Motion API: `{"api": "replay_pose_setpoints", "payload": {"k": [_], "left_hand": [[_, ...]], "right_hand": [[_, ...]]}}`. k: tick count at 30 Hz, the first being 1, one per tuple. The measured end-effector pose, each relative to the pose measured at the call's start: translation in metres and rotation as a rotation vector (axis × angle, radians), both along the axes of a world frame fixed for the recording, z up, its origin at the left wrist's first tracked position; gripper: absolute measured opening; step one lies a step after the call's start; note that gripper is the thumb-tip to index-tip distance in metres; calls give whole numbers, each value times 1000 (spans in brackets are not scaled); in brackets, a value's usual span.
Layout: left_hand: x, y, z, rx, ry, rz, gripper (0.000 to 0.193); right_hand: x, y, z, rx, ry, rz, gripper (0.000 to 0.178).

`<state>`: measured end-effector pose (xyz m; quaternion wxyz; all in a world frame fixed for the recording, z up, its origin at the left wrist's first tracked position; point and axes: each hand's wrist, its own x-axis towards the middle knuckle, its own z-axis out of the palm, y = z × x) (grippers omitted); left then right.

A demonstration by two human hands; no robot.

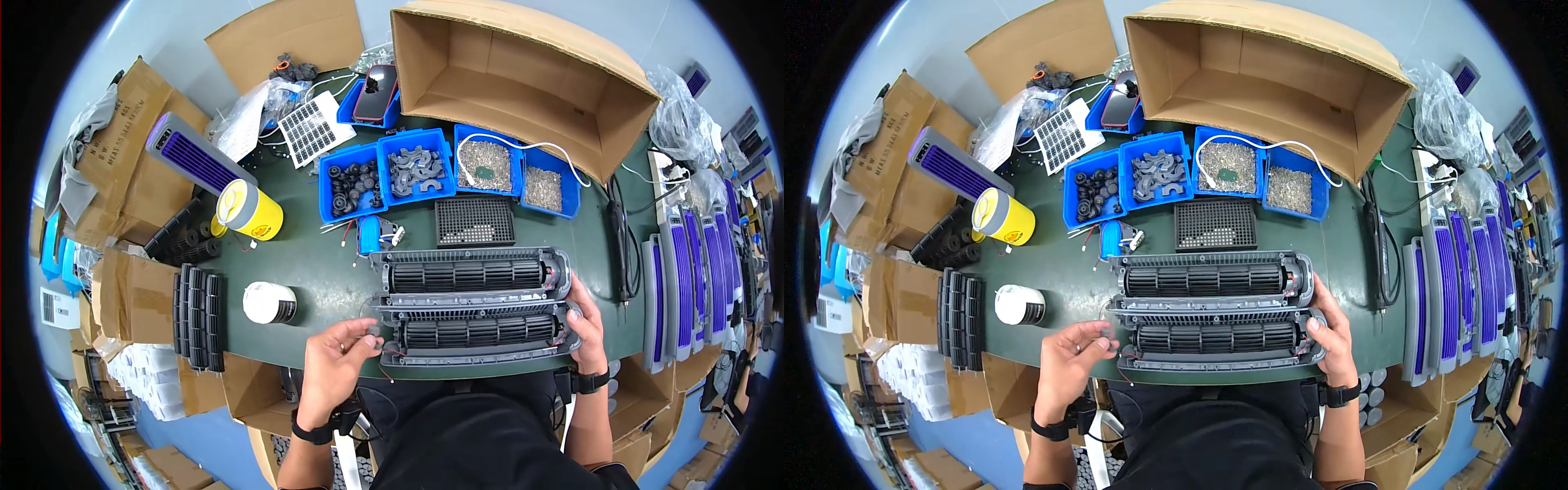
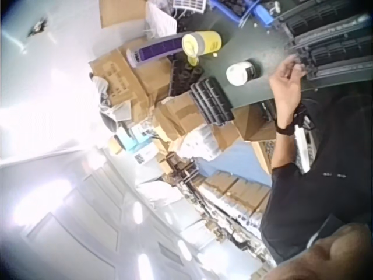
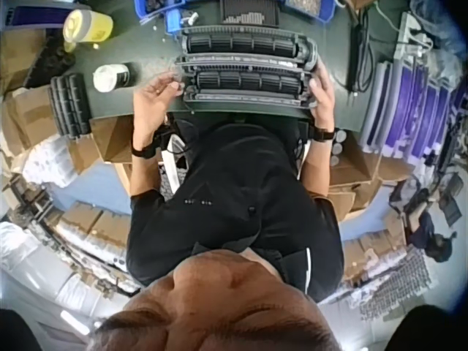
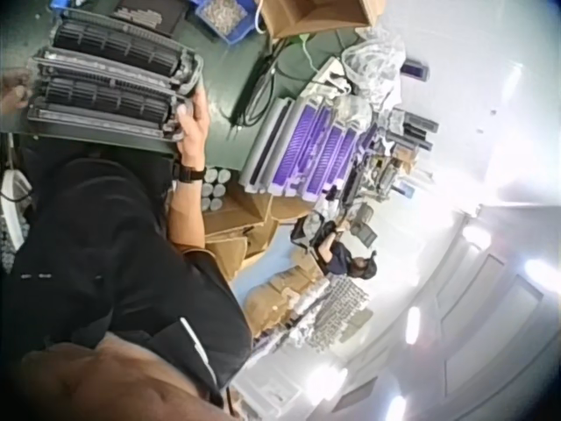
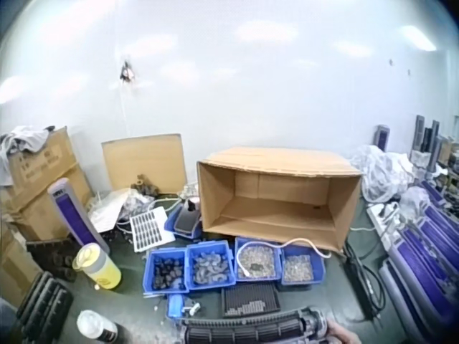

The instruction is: The person assembles a small electronic device on a workbench. They use a soldering iron to connect wires to a motor and then attach the motor to a plastic housing. The person handles various components including a blue motor, wires, and a grey plastic casing.

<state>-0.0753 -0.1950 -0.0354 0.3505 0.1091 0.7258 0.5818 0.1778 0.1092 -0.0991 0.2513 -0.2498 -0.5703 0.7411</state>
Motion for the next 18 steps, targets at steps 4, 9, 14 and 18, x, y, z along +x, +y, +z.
{"api": "replay_pose_setpoints", "payload": {"k": [4, 9, 14, 18], "left_hand": [[15, 9, 9, -129, 136, 19, 29], [24, 18, 6, -151, 211, 45, 26], [26, 20, -3, -143, 217, 16, 25], [27, 21, -10, -137, 346, 1, 19]], "right_hand": [[0, 0, 1, -6, -11, -8, 95], [2, 2, -2, -15, -15, -1, 97], [1, 3, -4, -33, 17, 19, 97], [-1, 1, -1, -37, 16, 3, 97]]}}
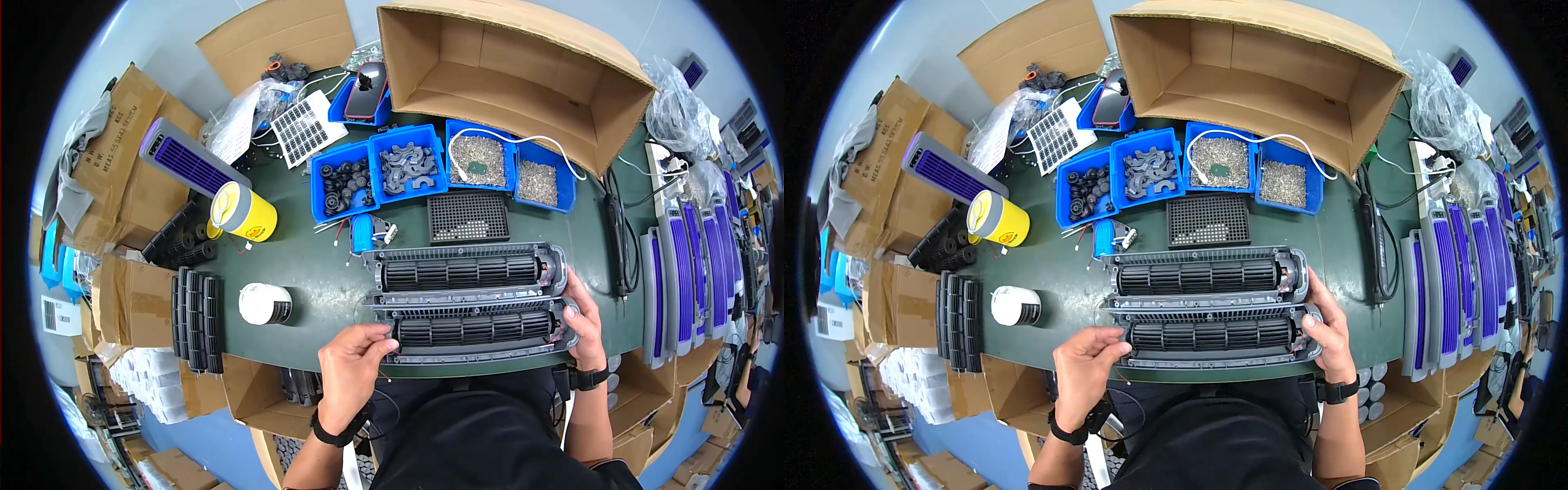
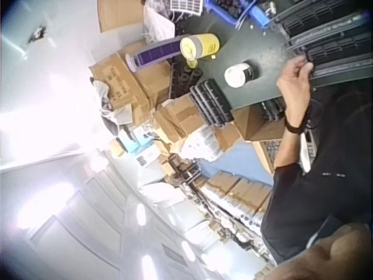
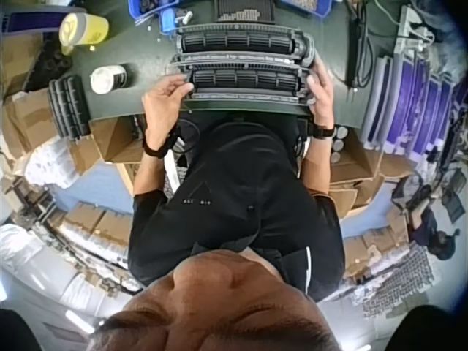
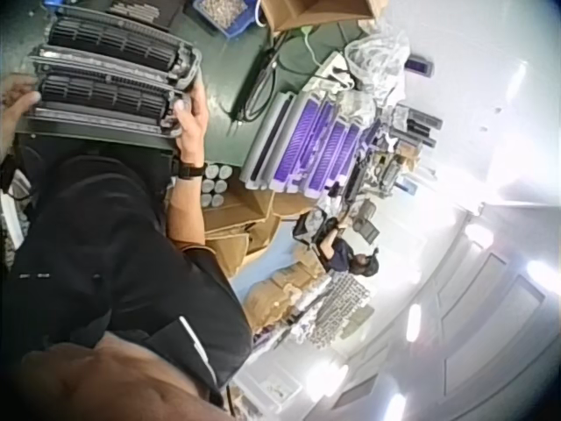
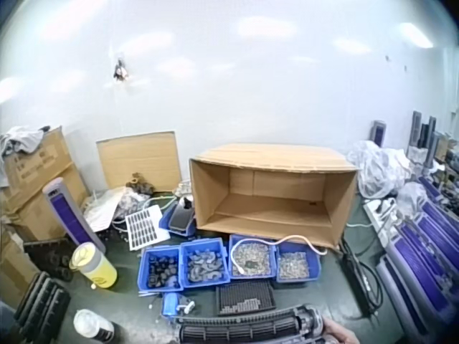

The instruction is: The person assembles a small electronic device on a workbench. They use a soldering iron to connect wires to a motor and then attach the motor to a plastic housing. The person handles various components including a blue motor, wires, and a grey plastic casing.

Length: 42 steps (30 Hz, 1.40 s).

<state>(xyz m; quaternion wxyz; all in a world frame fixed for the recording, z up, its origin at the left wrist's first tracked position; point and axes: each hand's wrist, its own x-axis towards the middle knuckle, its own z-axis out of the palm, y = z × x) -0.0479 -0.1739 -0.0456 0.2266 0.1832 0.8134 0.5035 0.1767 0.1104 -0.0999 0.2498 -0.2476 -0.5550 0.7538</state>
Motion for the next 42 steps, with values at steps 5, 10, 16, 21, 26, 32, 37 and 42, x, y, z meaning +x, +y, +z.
{"api": "replay_pose_setpoints", "payload": {"k": [5, 10, 16, 21, 26, 32, 37, 42], "left_hand": [[-7, -2, -5, -55, 201, -84, 16], [-11, -2, 2, -69, 325, -169, 19], [4, 65, 39, -143, 706, -395, 42], [-6, 91, 24, -271, 803, -550, 37], [0, 97, 10, -240, 843, -578, 21], [9, 106, 3, -167, 797, -642, 25], [15, 107, 4, -142, 781, -651, 30], [25, 121, -1, -135, 809, -675, 31]], "right_hand": [[3, -1, -2, 22, -28, 1, 95], [6, 0, -5, 24, -22, -15, 90], [11, 4, -16, 66, 90, 44, 73], [33, 18, 7, 702, -290, -210, 60], [56, 61, 14, 1126, -807, -375, 63], [48, 106, 17, 1037, -1016, -293, 81], [60, 122, 25, 459, -669, -350, 81], [37, 77, 108, 329, -156, -457, 75]]}}
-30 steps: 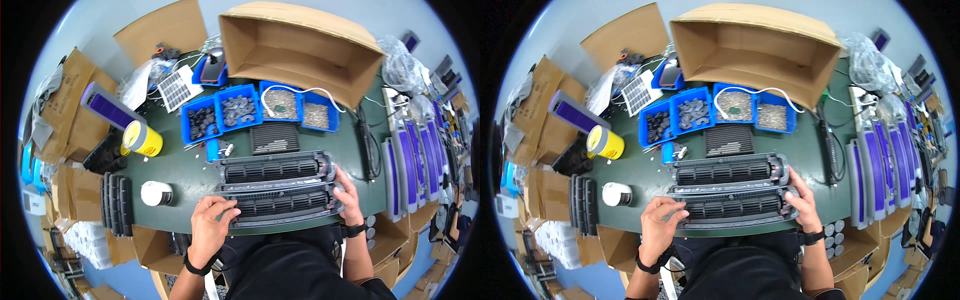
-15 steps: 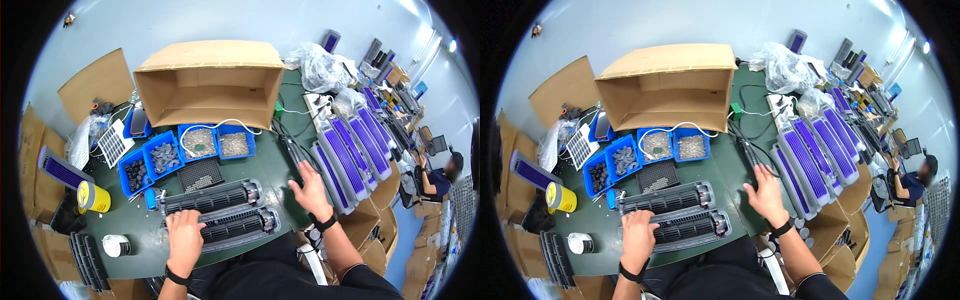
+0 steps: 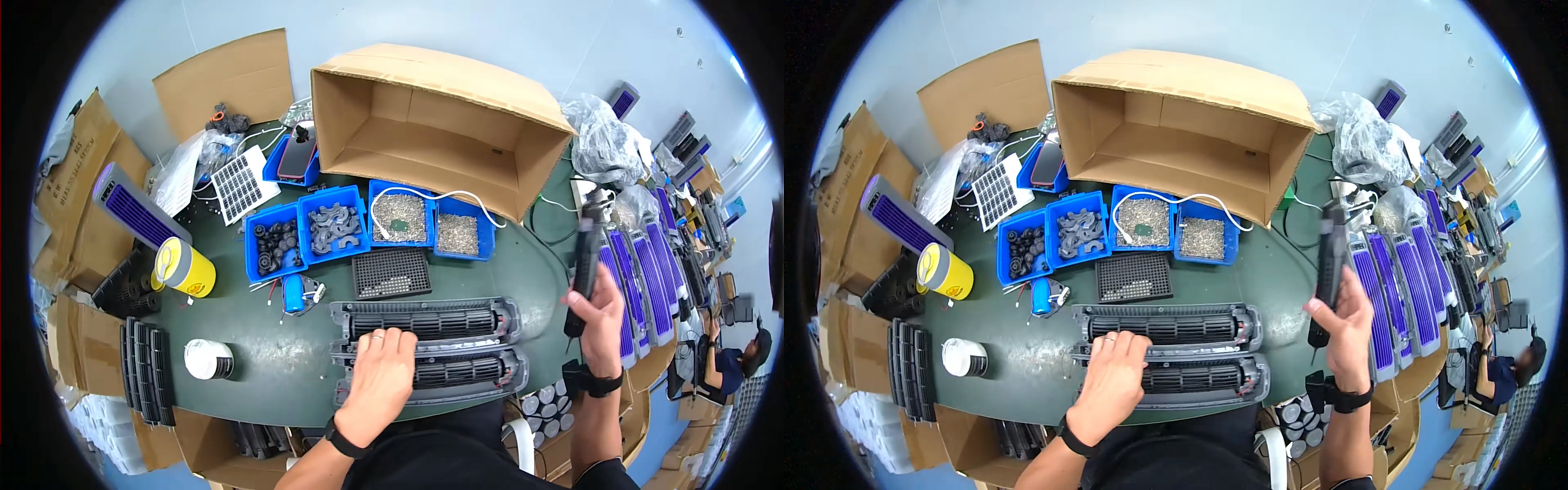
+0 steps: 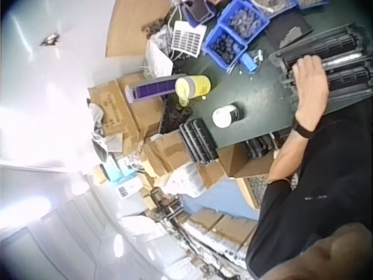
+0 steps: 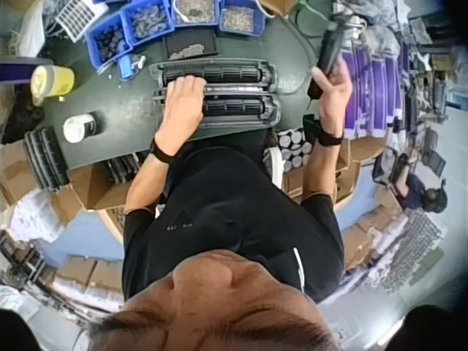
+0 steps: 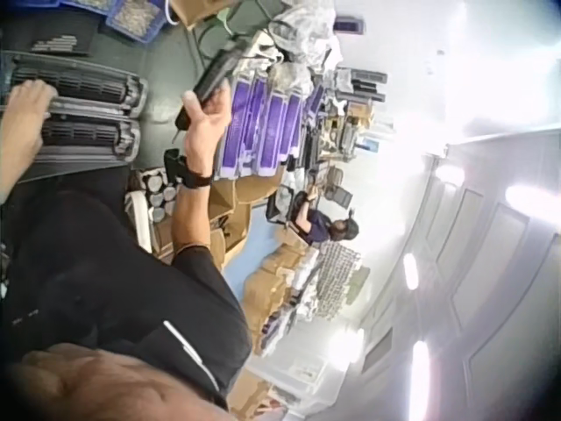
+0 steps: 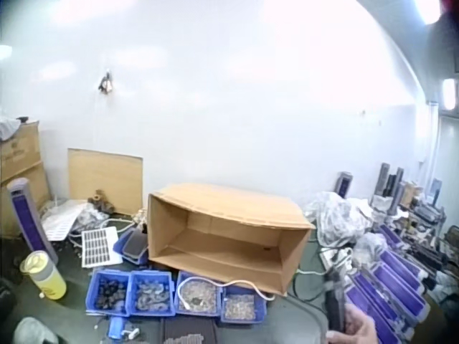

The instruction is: The person assembles a small electronic device on a workbench. They use a soldering iron to connect wires to a motor and then attach the motor to a plastic housing. The person handles various components including a blue motor, wires, and a grey plastic casing.

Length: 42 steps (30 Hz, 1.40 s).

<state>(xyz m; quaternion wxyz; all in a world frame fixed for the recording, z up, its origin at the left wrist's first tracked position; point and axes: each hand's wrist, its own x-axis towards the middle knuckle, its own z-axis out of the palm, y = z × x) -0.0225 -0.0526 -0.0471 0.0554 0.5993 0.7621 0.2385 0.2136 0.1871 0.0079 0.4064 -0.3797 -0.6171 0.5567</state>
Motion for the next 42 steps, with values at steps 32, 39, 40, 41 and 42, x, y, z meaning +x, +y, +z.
{"api": "replay_pose_setpoints", "payload": {"k": [32, 39, 40, 41, 42], "left_hand": [[5, 26, -4, -13, -83, -3, 29], [5, 25, -3, -8, -82, -5, 29], [5, 25, -3, -6, -81, -4, 29], [5, 25, -3, -5, -79, -2, 29], [5, 25, -3, -7, -80, -3, 29]], "right_hand": [[-225, -29, -5, 52, 147, 435, 14], [-225, -29, -6, 132, 140, 469, 13], [-225, -30, -6, 143, 149, 468, 13], [-225, -30, -7, 154, 157, 466, 13], [-225, -31, -7, 164, 166, 464, 13]]}}
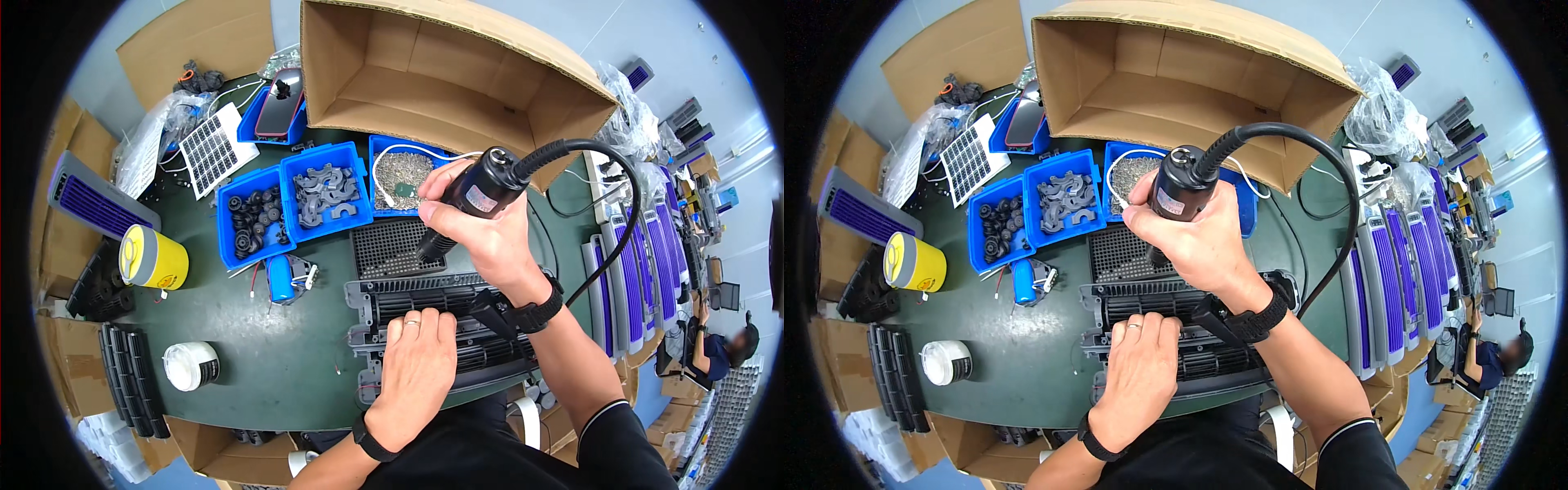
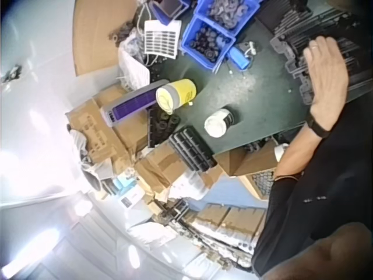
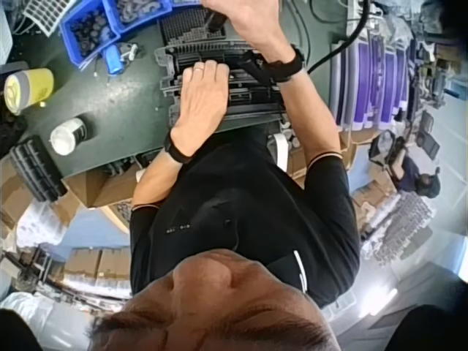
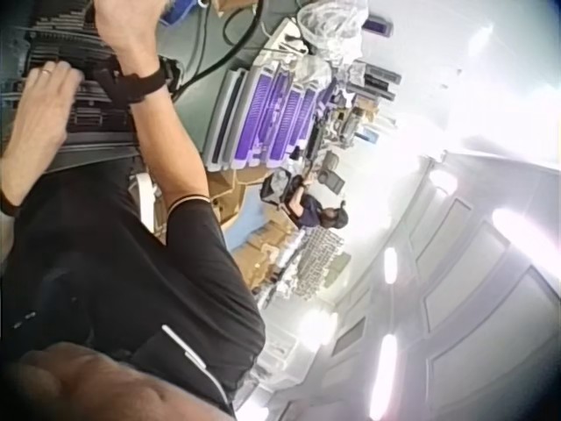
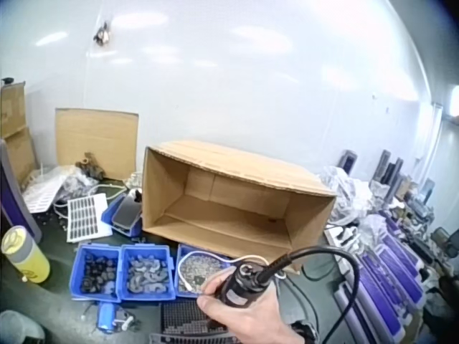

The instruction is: The person assembles a small electronic device on a workbench. They use a soldering iron to connect wires to a motor and then attach the motor to a plastic housing. The person handles various components including a blue motor, wires, and a grey plastic casing.

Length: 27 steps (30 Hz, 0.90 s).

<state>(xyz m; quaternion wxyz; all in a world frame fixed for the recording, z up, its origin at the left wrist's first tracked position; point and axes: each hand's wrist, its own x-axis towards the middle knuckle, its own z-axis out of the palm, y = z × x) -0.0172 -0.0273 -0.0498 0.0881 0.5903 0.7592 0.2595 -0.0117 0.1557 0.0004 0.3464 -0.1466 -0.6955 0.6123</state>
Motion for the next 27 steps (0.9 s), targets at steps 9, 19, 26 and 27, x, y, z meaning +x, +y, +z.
{"api": "replay_pose_setpoints", "payload": {"k": [9, 19, 26, 27], "left_hand": [[1, 0, -5, 41, 17, 19, 30], [7, -6, -8, 126, 52, 48, 24], [7, -11, -15, 169, -5, -4, 21], [7, -11, -16, 184, 3, -1, 18]], "right_hand": [[3, -16, 33, -49, 38, 86, 18], [-4, -54, 42, -85, -62, 256, 18], [-13, -62, 33, -92, -97, 317, 20], [-15, -63, 31, -99, -109, 316, 20]]}}
